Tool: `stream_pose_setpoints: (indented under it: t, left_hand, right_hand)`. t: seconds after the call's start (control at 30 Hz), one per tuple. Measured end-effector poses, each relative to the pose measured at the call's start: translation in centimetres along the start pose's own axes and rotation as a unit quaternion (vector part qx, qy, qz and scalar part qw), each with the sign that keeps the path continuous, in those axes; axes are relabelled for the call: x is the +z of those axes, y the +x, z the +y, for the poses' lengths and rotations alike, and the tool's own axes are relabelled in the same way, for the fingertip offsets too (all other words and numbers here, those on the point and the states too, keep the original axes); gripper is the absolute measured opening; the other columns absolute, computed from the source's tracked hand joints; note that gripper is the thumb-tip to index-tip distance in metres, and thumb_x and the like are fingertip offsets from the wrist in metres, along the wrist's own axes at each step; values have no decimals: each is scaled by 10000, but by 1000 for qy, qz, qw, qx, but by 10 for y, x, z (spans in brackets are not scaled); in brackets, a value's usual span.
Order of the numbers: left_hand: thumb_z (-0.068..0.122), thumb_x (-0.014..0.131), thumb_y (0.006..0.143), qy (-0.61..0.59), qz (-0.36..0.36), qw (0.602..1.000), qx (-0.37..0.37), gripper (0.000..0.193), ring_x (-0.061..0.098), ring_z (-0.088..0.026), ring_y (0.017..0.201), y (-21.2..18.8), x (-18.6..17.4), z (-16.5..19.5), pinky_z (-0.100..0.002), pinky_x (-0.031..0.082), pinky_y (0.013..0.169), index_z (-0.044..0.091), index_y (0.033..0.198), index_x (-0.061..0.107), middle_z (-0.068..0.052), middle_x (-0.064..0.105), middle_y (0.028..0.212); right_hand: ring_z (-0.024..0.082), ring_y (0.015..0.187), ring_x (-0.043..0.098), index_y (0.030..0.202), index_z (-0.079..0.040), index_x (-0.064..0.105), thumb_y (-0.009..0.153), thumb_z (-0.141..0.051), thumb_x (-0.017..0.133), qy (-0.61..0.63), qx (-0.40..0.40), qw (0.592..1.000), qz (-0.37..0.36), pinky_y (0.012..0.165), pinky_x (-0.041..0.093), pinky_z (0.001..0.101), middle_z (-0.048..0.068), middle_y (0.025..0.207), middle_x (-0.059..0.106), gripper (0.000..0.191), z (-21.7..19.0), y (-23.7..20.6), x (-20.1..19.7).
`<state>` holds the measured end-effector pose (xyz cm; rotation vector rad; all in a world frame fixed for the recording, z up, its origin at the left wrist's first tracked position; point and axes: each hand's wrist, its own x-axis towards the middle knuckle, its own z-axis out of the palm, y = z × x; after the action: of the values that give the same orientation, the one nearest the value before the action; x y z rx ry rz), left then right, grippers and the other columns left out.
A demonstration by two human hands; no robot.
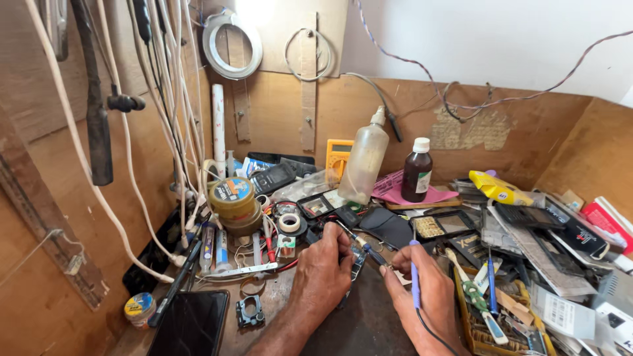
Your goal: The person uses a soldering iron and tweezers to work on a small circuit board, then places a circular component onto the board and secures it with a black plastic housing. The person handles the board and housing repeatedly to align and fit the parts together.
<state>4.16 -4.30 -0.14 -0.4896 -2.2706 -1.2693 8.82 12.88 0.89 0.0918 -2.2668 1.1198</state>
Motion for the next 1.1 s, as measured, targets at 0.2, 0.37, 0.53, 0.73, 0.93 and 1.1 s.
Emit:
stream_pose_setpoints:
  t: [0.2, 0.37, 0.53, 0.73, 0.93, 1.1]
  left_hand:
    - [14, 745, 809, -5, 3, 1000, 1, 305, 737, -365, 798, -1, -1, 2, -490, 549, 680, 61, 985, 500, -132, 737, 785]
    - [26, 747, 818, 2, -6, 1000, -9, 303, 739, -364, 790, 0, 0, 3, -492, 548, 679, 63, 984, 496, -129, 739, 781]
    - [26, 754, 820, 3, 2, 1000, 4, 301, 741, -363, 790, 0, 1, 1, -489, 549, 674, 57, 979, 500, -132, 737, 782]
    - [40, 763, 827, -3, -9, 1000, -19, 306, 752, -336, 795, 1, 3, -1, -467, 557, 680, 64, 981, 500, -117, 747, 799]
    - [28, 763, 829, -17, -9, 1000, -11, 306, 756, -325, 810, 0, 6, -4, -451, 566, 696, 62, 990, 504, -120, 743, 809]
    - [22, 759, 828, -40, -17, 999, -24, 310, 759, -314, 825, 1, 6, -4, -442, 565, 711, 56, 993, 498, -120, 741, 812]
  right_hand:
    - [228, 720, 716, 894, -40, 646, 746, -147, 830, -24, -9, 997, 73, 654, 552, 359, 103, 780, 719, 260, 3, -2, -1]
    - [262, 724, 720, 904, -31, 619, 757, -124, 811, -28, -40, 996, 78, 659, 551, 380, 115, 785, 695, 259, 9, 10, 9]
    - [342, 773, 694, 889, -34, 619, 753, -126, 828, -94, -54, 993, 50, 675, 530, 447, 155, 797, 691, 265, 17, 25, 18]
    - [339, 814, 713, 953, -31, 619, 746, -166, 849, -77, -27, 995, 50, 705, 549, 452, 168, 840, 704, 338, 19, 25, 18]
    - [301, 838, 734, 994, -21, 623, 785, -138, 816, -51, -49, 995, 74, 717, 565, 416, 150, 878, 731, 308, 16, 14, 12]
    - [222, 784, 772, 1012, -27, 639, 824, -161, 781, -2, -23, 997, 73, 684, 585, 357, 112, 872, 765, 271, 15, 8, 9]
